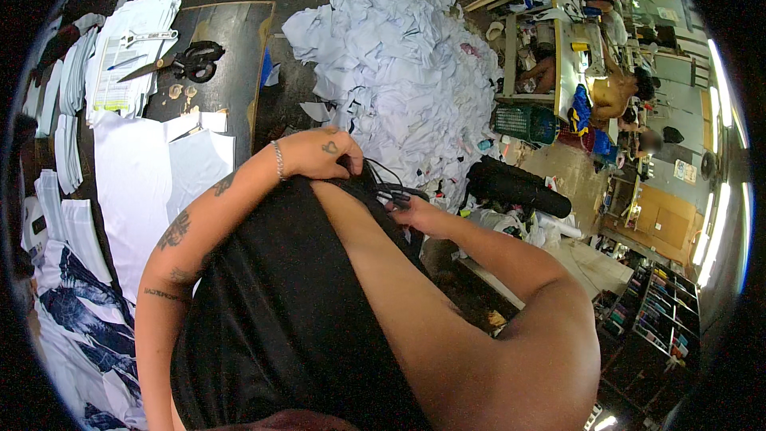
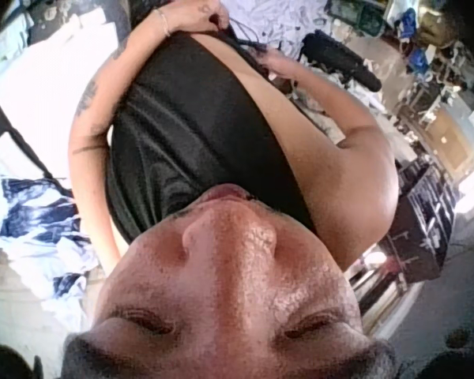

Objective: The person repeatedly cuts white fabric pieces from printed t-shirts using shears, then folds and stacks the cut pieces on the table. The person also handles and folds a white paper or plastic sheet multiple times during the process.

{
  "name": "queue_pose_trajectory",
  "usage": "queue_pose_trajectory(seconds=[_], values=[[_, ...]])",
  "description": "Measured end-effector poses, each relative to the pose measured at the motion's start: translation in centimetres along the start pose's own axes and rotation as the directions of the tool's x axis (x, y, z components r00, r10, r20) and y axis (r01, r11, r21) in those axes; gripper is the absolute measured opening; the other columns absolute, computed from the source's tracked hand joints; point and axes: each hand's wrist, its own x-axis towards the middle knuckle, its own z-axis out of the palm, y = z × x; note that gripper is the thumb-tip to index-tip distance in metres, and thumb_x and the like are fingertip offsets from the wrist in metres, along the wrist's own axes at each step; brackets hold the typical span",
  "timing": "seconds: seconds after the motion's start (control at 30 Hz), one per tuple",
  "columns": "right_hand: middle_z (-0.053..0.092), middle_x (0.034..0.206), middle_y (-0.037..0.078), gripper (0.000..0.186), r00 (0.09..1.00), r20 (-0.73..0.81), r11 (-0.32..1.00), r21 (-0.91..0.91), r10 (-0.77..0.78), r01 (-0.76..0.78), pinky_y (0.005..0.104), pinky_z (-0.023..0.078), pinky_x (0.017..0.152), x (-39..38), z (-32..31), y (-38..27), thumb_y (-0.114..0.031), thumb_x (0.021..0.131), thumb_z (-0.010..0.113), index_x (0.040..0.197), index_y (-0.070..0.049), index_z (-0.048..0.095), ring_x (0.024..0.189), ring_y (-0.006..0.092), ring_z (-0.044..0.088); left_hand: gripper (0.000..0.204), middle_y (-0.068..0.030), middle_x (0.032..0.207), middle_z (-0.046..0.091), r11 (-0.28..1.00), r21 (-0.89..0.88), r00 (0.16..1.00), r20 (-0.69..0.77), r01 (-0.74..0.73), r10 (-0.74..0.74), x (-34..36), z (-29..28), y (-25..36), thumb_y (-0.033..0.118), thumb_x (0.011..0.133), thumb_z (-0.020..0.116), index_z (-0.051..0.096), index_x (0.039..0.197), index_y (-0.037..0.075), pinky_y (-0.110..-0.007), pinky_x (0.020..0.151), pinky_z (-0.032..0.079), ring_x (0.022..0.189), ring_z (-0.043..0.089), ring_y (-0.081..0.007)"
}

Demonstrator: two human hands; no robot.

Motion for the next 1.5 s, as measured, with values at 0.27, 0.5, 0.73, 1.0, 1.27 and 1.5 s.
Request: queue_pose_trajectory(seconds=[0.27, 0.5, 0.73, 1.0, 1.27, 1.5], values=[[0.067, 0.102, -0.002, 0.014, 0.996, 0.076, 0.966, 0.252, 0.045, -0.063, 0.0289, 0.048, 0.081, 4.0, -2.2, 4.3, -0.014, 0.099, 0.069, 0.114, -0.013, 0.067, 0.096, 0.0094, 0.062, 0.027, -0.0157, 0.109, 0.077, 0.947, -0.033, 0.944, -0.077, 0.319, -0.32, -2.6, -1.4, -2.8, 0.033, 0.088, 0.08, 0.08, 0.101, 0.01, -0.046, 0.105, 0.049, 0.113, 0.07, -0.0368], [0.076, 0.102, 0.013, 0.032, 0.91, 0.37, 0.365, -0.834, -0.187, 0.414, 0.0384, 0.054, 0.081, 7.3, -9.8, 6.7, -0.016, 0.086, 0.079, 0.115, -0.002, 0.072, 0.091, 0.0238, 0.072, 0.03, -0.0108, 0.119, 0.073, 0.919, -0.105, 0.901, -0.181, 0.38, -0.393, -5.6, -1.6, -6.2, 0.021, 0.085, 0.082, 0.074, 0.111, 0.007, -0.042, 0.099, 0.053, 0.111, 0.07, -0.0309], [0.077, 0.1, 0.015, 0.026, 0.871, -0.173, 0.433, -0.9, -0.46, 0.05, 0.0399, 0.057, 0.083, 12.9, -13.0, -7.3, -0.027, 0.097, 0.072, 0.109, -0.004, 0.073, 0.089, 0.0271, 0.073, 0.033, -0.0081, 0.127, 0.071, 0.804, -0.541, 0.55, -0.605, 0.247, -0.576, -19.1, 1.4, -8.7, 0.016, 0.105, 0.062, 0.066, 0.136, 0.006, -0.037, 0.104, 0.051, 0.117, 0.066, -0.0217], [0.067, 0.096, 0.004, 0.025, 0.694, 0.72, 0.513, -0.587, -0.023, 0.626, 0.034, 0.053, 0.079, 21.9, 3.9, -20.2, -0.017, 0.088, 0.083, 0.106, -0.005, 0.069, 0.085, 0.0157, 0.063, 0.028, -0.0092, 0.116, 0.072, 0.639, -0.767, -0.276, -0.628, 0.059, -0.728, -27.8, 12.2, -5.5, 0.013, 0.108, 0.059, 0.067, 0.132, 0.0, -0.03, 0.089, 0.054, 0.097, 0.065, -0.0139], [0.072, 0.091, 0.015, 0.021, 0.624, 0.751, -0.013, -0.637, 0.215, 0.771, 0.0406, 0.057, 0.078, 26.2, 13.8, -34.1, -0.016, 0.089, 0.079, 0.103, -0.003, 0.071, 0.087, 0.0289, 0.073, 0.031, -0.0095, 0.118, 0.07, 0.452, -0.892, -0.877, -0.22, 0.004, -0.426, -29.7, 28.1, 0.8, 0.013, 0.106, 0.058, 0.064, 0.134, 0.001, -0.032, 0.093, 0.052, 0.102, 0.064, -0.0165], [0.07, 0.122, 0.016, 0.027, 0.34, 0.934, -0.339, -0.355, -0.105, 0.871, 0.0426, 0.054, 0.095, 33.2, 28.1, -31.9, -0.009, 0.093, 0.072, 0.12, -0.005, 0.071, 0.112, 0.0351, 0.068, 0.047, -0.0243, 0.142, 0.056, -0.132, -0.969, -0.938, -0.162, 0.21, -0.306, -25.2, 38.4, -0.1, 0.013, 0.098, 0.059, 0.058, 0.144, 0.002, -0.051, 0.112, 0.041, 0.131, 0.052, -0.0418]])
